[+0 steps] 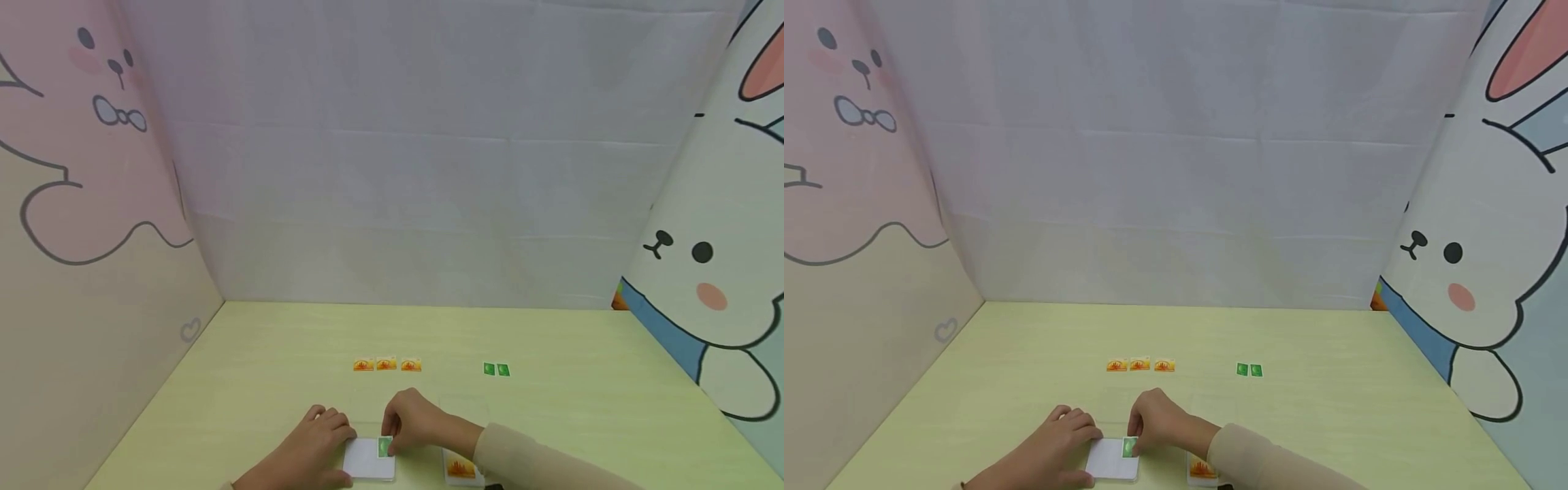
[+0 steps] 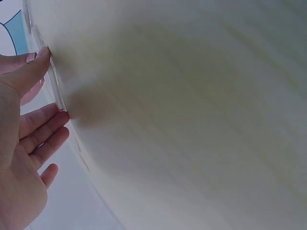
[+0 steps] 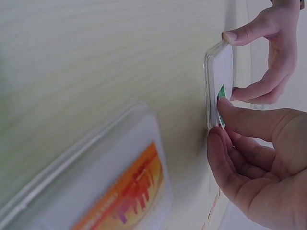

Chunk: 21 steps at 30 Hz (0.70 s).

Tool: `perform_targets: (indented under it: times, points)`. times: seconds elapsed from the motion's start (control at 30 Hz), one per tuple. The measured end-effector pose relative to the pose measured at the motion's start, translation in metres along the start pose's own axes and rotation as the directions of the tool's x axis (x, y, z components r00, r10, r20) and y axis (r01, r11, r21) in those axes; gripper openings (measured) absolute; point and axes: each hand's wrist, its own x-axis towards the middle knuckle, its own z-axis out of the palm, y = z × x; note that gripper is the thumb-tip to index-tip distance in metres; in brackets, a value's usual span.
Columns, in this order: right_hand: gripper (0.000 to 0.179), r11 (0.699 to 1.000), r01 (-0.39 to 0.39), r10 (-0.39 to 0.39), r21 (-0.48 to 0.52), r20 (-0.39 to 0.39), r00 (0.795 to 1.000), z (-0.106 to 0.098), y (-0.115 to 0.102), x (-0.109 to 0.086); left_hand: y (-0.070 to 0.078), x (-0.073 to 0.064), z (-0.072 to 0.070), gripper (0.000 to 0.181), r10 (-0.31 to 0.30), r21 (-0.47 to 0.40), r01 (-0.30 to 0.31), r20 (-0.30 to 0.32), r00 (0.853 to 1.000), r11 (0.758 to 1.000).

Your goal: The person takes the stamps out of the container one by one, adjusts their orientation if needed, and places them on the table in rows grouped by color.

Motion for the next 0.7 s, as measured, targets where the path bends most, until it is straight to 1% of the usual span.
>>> perform_targets:
  times: [0.2, 0.37, 0.6, 0.7]
  points:
    - [0.014, 0.998, -0.017, 0.017, 0.055, -0.009, 1.000, -0.0003, 0.0007, 0.0003, -0.0018, -0.0004, 0.0023, 0.056, 0.012, 0.027, -0.012, -0.019, 1.000, 1.000]
    - [0.012, 0.994, -0.034, 0.035, 0.099, -0.009, 0.999, -0.0012, 0.0018, -0.0001, -0.0015, -0.0001, 0.0029, 0.056, 0.010, 0.026, -0.009, -0.017, 1.000, 1.000]
    - [0.010, 0.980, -0.076, 0.070, 0.182, 0.037, 0.997, -0.0040, 0.0048, 0.0011, -0.0006, 0.0006, 0.0019, 0.056, -0.005, 0.020, 0.004, 0.007, 1.000, 1.000]
    - [0.009, 0.970, -0.106, 0.094, 0.220, 0.064, 0.993, -0.0049, 0.0061, 0.0019, -0.0003, 0.0005, 0.0011, 0.057, -0.010, 0.016, 0.009, 0.017, 1.000, 1.000]
